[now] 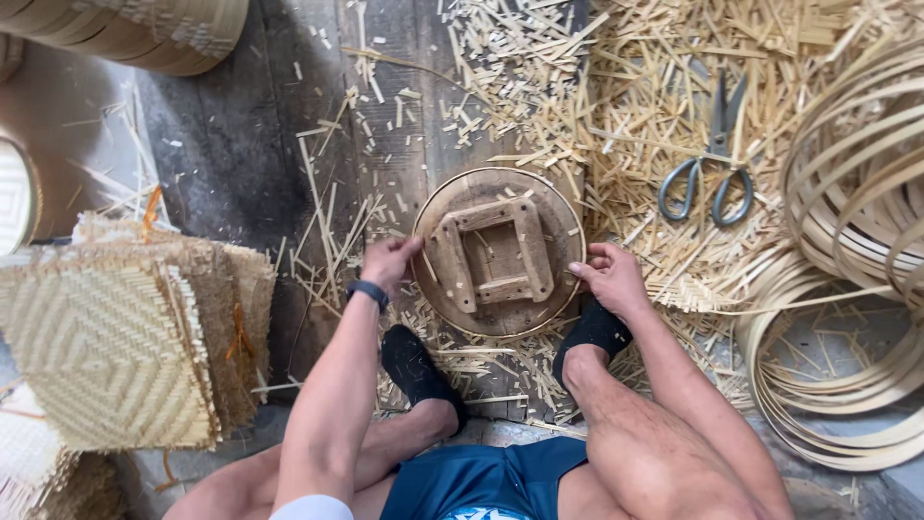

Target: The person sits on the floor and repeatedly places a woven mat onto a wooden mold, then uses shears to trim the excess material around the circular edge. The person removes the mold and sets the trimmed base aside, repeating the process with new mats.

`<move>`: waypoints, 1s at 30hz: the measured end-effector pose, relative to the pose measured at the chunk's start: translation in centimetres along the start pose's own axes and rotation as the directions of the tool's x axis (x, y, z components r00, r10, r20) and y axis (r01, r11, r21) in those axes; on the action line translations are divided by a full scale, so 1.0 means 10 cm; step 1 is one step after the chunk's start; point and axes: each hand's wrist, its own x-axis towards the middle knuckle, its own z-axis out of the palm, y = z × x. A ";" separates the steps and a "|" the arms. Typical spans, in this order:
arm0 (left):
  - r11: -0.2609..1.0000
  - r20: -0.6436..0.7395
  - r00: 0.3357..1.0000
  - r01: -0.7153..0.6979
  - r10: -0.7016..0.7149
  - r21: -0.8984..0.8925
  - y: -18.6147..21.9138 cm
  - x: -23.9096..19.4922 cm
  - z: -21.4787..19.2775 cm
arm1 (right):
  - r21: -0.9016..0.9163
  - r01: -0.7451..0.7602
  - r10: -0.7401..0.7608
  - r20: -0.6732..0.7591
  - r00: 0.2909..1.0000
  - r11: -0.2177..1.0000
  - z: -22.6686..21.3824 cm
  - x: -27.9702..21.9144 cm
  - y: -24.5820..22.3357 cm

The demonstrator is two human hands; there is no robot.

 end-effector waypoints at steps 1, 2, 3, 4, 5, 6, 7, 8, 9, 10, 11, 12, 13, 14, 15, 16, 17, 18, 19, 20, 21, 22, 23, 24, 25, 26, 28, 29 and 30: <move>0.998 -0.009 1.000 -0.023 0.022 -0.063 -0.12 -0.02 -0.01 | 0.049 0.000 0.001 -0.004 1.000 0.999 0.03 -0.01 0.02; 0.991 -0.018 0.999 -0.047 0.045 -0.124 -0.22 -0.03 -0.01 | 0.071 0.041 -0.040 -0.011 0.999 0.997 0.06 -0.03 0.03; 0.980 -0.028 0.997 -0.072 0.068 -0.185 -0.30 -0.04 -0.03 | 0.094 0.082 -0.081 -0.020 0.997 0.992 0.08 -0.06 0.02; 0.972 -0.015 0.998 -0.066 0.064 -0.224 -0.32 -0.04 0.00 | 0.114 0.125 -0.122 -0.034 0.992 0.986 0.06 -0.09 -0.02; 0.963 -0.002 0.998 -0.060 0.061 -0.263 -0.31 -0.03 0.04 | 0.056 0.093 -0.090 -0.046 0.995 0.994 0.04 -0.10 -0.07; 0.954 0.016 0.998 -0.053 0.060 -0.296 -0.27 -0.02 0.05 | 0.002 0.057 -0.057 -0.067 0.996 0.998 0.04 -0.10 -0.14; 0.951 -0.006 0.999 -0.040 0.040 -0.307 -0.21 -0.03 0.06 | -0.051 0.020 -0.024 -0.089 0.996 0.998 0.03 -0.09 -0.22; 0.947 -0.024 0.999 -0.028 0.021 -0.319 -0.14 -0.04 0.07 | -0.056 -0.001 -0.005 -0.114 0.994 0.998 0.02 -0.07 -0.31; 0.943 -0.043 0.999 -0.017 0.003 -0.331 -0.06 -0.06 0.09 | -0.060 -0.022 0.014 -0.138 0.990 0.998 0.00 0.00 -0.41; 0.932 -0.087 0.995 -0.078 0.050 -0.355 -0.04 -0.13 0.12 | -0.064 -0.049 0.038 -0.161 0.986 0.997 -0.02 0.04 -0.48; 0.916 -0.132 0.987 -0.139 0.095 -0.375 -0.04 -0.22 0.16 | 0.070 0.034 -0.023 -0.151 0.988 0.997 -0.03 0.08 -0.52; 0.898 -0.174 0.974 -0.201 0.142 -0.392 -0.03 -0.31 0.24 | 0.204 0.117 -0.086 -0.152 0.985 0.972 -0.05 0.10 -0.55; 0.945 -0.137 0.987 -0.117 0.078 -0.305 -0.06 -0.43 0.31 | 0.333 0.195 -0.149 -0.161 0.976 0.922 -0.06 0.10 -0.54; 0.978 -0.104 0.994 -0.038 0.017 -0.207 -0.12 -0.57 0.39 | 0.301 0.078 -0.046 -0.114 0.992 0.950 -0.06 0.11 -0.53; 0.959 -0.001 0.999 0.045 -0.048 -0.280 -0.21 -0.69 0.51 | 0.265 -0.040 0.060 -0.071 0.996 0.964 -0.05 0.11 -0.49; 0.927 0.106 0.988 0.142 -0.112 -0.348 -0.35 -0.83 0.65 | 0.216 -0.162 0.171 -0.024 0.985 0.963 -0.06 0.08 -0.41; 0.873 0.132 0.987 0.145 -0.094 -0.466 -0.49 -0.92 0.83 | 0.295 -0.145 0.155 -0.010 0.988 0.944 -0.03 0.03 -0.30; 0.805 0.153 0.986 0.146 -0.069 -0.575 -0.55 -0.93 0.96 | 0.377 -0.125 0.135 0.001 0.991 0.918 0.06 0.02 -0.20; 0.771 0.149 0.986 0.148 -0.070 -0.619 -0.61 -0.89 1.03 | 0.455 -0.105 0.112 0.011 0.994 0.884 0.11 0.04 -0.12; 0.731 0.141 0.987 0.155 -0.081 -0.664 -0.71 -0.89 1.12 | 0.443 -0.102 0.109 0.011 0.994 0.891 0.12 0.05 -0.03; 0.689 0.135 0.987 0.160 -0.092 -0.707 -0.80 -0.87 1.19 | 0.430 -0.100 0.106 0.010 0.994 0.897 0.13 0.08 0.06; 0.697 0.115 0.989 0.150 -0.097 -0.702 -0.85 -0.83 1.22 | 0.421 -0.095 0.101 0.009 0.995 0.902 0.16 0.12 0.12; 0.704 0.096 0.990 0.140 -0.102 -0.696 -0.89 -0.79 1.22 | 0.398 -0.094 0.102 0.000 0.995 0.912 0.18 0.15 0.17; 0.712 0.079 0.992 0.129 -0.103 -0.690 -0.90 -0.76 1.24 | 0.375 -0.088 0.101 -0.014 0.995 0.923 0.19 0.19 0.19; 0.722 0.090 0.992 0.128 -0.091 -0.680 -0.90 -0.74 1.24 | 0.351 -0.083 0.099 -0.027 0.995 0.933 0.19 0.21 0.20; 0.730 0.098 0.992 0.125 -0.079 -0.672 -0.89 -0.73 1.24 | 0.347 -0.080 0.101 -0.042 0.994 0.935 0.18 0.22 0.19; 0.741 0.109 0.992 0.118 -0.061 -0.661 -0.87 -0.80 1.22 | 0.337 -0.074 0.101 -0.065 0.993 0.939 0.18 0.15 0.09; 0.744 0.111 0.992 0.114 -0.054 -0.658 -0.85 -0.86 1.20 | 0.252 -0.043 0.062 -0.069 0.996 0.967 0.17 0.07 0.01; 0.746 0.109 0.993 0.104 -0.042 -0.658 -0.79 -0.90 1.17 | 0.165 -0.005 0.016 -0.068 0.998 0.986 0.14 -0.01 -0.12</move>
